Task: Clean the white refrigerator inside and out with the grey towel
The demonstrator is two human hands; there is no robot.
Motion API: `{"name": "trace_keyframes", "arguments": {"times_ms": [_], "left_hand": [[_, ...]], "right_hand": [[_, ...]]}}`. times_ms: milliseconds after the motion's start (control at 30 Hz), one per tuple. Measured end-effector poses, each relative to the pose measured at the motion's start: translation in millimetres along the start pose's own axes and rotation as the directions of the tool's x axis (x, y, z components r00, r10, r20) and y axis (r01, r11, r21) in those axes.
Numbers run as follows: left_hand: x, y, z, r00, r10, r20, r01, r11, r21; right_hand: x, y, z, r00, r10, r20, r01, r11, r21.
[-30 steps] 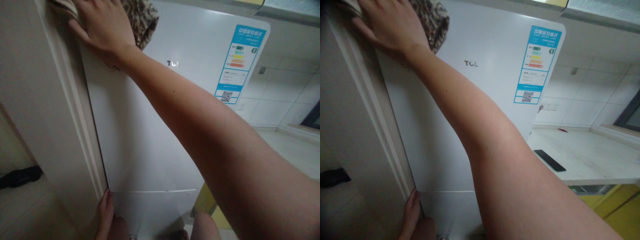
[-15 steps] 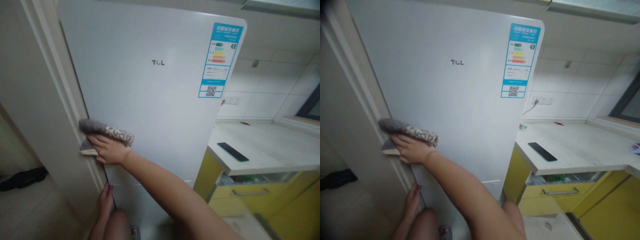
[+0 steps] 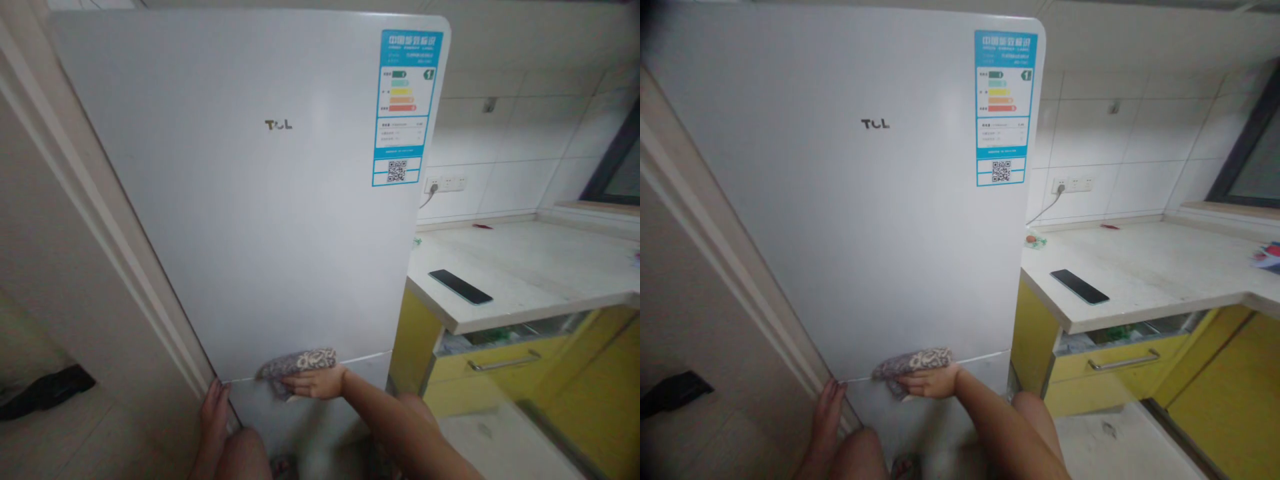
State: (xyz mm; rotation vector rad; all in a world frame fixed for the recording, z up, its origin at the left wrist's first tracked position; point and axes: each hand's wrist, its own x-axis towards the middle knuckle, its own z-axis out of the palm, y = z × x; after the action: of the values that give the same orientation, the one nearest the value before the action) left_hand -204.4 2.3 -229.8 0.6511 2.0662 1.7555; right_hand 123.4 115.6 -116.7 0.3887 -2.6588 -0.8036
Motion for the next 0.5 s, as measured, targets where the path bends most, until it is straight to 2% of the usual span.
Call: {"name": "trace_keyframes", "arguments": {"times_ms": [100,233,367,433,500], "left_hand": [[-3.9,-1.1,3.2,0.999,-0.046,0.001,0.046,0.999,-0.027],[-4.8,-0.5,1.9,0.997,-0.074,0.011,0.075,0.996,-0.057],[-3.6,-1.4,0.2,0.994,-0.106,0.020,0.107,0.990,-0.088],[-3.5,-3.3,1.2,0.994,-0.113,0.006,0.113,0.990,-0.088],[-5.0,-4.4,3.3,0.998,-0.061,-0.032,0.059,0.997,-0.049]], "right_hand": [[-78.9,2.6,-26.9,1.000,-0.008,-0.003,0.008,1.000,0.002],[-154.0,25.5,-90.1,1.000,0.001,0.022,0.001,0.998,-0.057],[-190.1,83.2,-174.8,0.995,0.071,0.077,-0.057,0.983,-0.174],[-196.7,121.3,-218.8,0.987,0.136,0.082,-0.114,0.967,-0.230],[-194.5,161.2,-260.8,0.971,0.234,0.047,-0.210,0.929,-0.304]]}}
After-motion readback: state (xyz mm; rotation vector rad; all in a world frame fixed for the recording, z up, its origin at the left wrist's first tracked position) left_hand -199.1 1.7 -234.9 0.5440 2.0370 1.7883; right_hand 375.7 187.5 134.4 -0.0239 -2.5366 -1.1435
